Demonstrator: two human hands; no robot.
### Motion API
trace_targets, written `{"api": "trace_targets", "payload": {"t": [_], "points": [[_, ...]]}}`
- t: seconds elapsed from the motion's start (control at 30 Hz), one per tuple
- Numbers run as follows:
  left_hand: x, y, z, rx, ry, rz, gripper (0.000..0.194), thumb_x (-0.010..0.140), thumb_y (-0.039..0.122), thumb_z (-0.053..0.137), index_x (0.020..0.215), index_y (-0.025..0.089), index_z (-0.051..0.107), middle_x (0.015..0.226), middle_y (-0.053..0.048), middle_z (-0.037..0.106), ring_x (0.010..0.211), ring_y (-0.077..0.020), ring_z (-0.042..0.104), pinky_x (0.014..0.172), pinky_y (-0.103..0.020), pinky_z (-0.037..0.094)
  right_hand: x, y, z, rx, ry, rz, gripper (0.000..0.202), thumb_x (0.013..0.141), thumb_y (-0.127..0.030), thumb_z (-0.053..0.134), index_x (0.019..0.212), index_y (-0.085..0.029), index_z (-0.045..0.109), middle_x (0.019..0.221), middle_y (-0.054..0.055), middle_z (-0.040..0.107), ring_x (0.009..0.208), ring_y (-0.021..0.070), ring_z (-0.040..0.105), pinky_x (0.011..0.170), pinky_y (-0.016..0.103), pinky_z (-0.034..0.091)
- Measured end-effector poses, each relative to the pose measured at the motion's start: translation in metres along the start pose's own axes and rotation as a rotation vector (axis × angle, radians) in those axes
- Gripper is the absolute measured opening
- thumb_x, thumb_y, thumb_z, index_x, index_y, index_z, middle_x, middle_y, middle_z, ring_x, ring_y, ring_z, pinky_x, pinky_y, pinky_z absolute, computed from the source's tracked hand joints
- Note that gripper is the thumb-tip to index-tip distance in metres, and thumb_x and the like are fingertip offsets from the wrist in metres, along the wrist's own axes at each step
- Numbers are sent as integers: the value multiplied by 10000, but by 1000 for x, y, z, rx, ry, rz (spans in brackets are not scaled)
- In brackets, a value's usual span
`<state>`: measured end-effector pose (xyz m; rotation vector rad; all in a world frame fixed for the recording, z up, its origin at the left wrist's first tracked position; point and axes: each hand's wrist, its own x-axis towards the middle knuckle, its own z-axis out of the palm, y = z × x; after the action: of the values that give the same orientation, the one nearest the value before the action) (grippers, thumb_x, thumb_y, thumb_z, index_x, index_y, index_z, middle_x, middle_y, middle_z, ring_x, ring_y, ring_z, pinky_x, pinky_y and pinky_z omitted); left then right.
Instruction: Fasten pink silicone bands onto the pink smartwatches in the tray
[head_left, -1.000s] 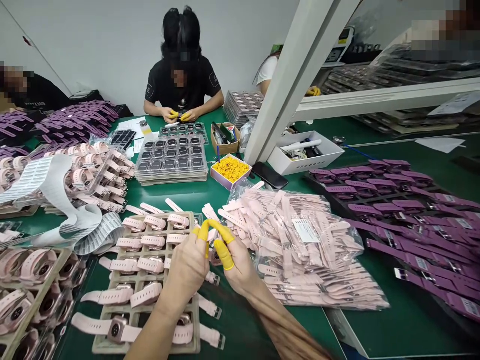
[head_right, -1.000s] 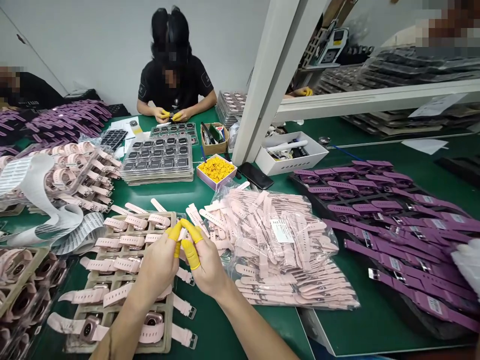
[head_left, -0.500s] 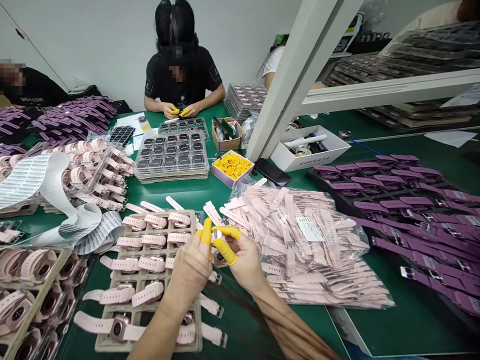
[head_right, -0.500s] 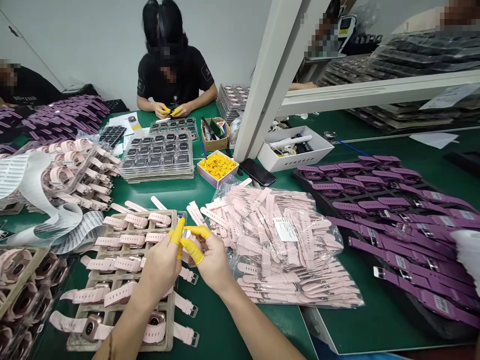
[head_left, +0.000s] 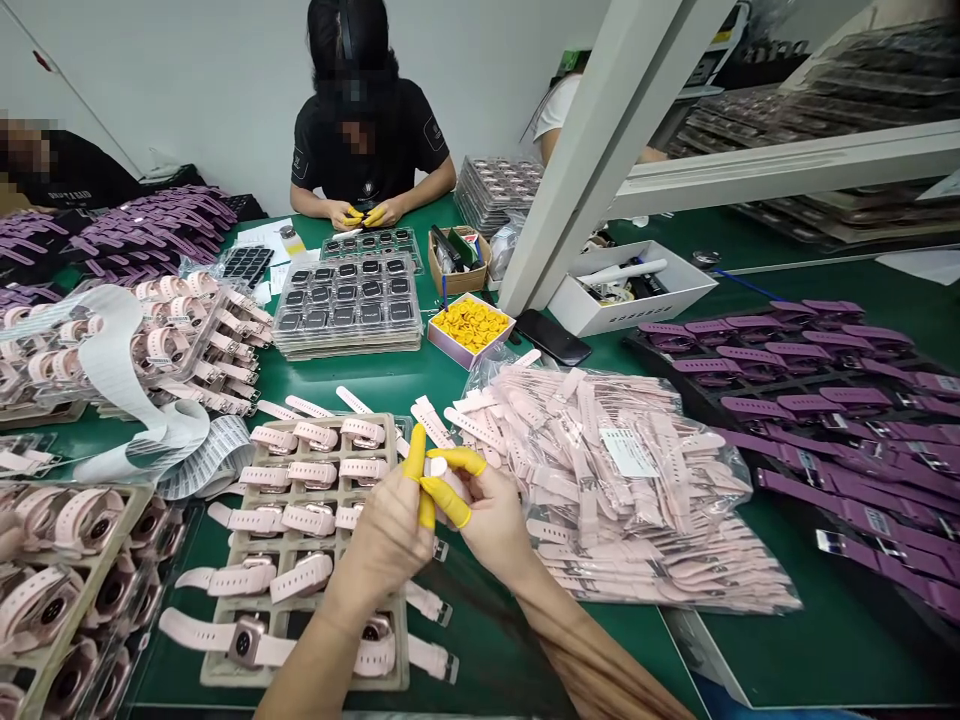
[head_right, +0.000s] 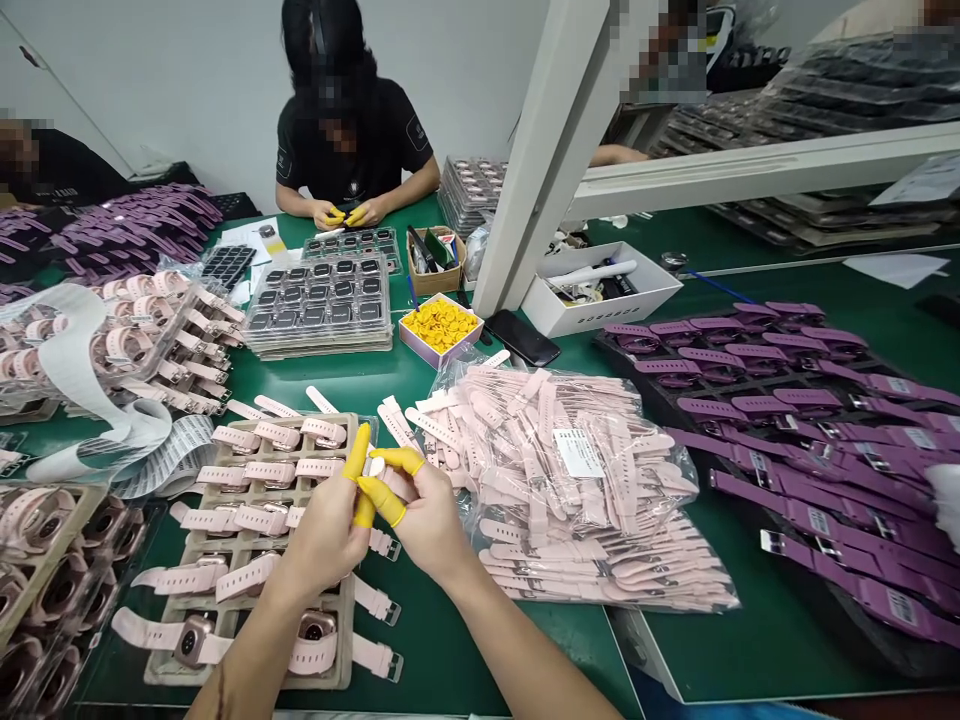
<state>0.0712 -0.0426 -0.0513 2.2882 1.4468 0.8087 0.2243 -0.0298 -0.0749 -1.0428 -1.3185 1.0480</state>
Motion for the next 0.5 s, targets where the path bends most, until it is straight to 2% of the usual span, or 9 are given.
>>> {"api": "trace_targets", "payload": {"t": [0.1,0.23,0.33,0.4,0.5], "points": [[-1,-1,-9,-220,-81,-23,485,892,222,539,1371,183,599,1052,-135,756,859,-258,726,757,-368,635,1,1,-5,-216,36,-243,185,928,-314,740,1101,-248,729,977,60,762,875,224,736,787,356,631],[3,-2,-14,-296,-68,21,550,923,258,569,1469,190,560,1259,-168,736,1150,-316,714,954,-433,621,1,3,-10,-342,14,-412,233,955,-253,697,1188,-261,694,965,64,752,847,225,736,740,343,630],[7,-3,-9,-217,41,56,466,963,196,537,1424,174,599,1296,-151,732,1232,-285,693,1016,-425,604,0,7,-11,-424,-26,-449,250,979,-216,628,1223,-253,674,917,65,728,789,218,716,690,339,616],[7,-4,-5,-134,148,80,398,981,144,493,1348,180,644,1264,-129,750,1178,-251,720,998,-402,615,0,11,-10,-456,-48,-436,247,991,-225,606,1228,-249,673,924,72,724,797,223,715,701,351,619],[6,-4,-4,-57,337,58,248,990,159,520,1162,183,698,1081,-105,778,1016,-232,744,926,-385,627,-1,14,-8,-500,-101,-365,223,995,-279,627,1201,-235,700,928,84,718,814,243,717,710,371,620]]}}
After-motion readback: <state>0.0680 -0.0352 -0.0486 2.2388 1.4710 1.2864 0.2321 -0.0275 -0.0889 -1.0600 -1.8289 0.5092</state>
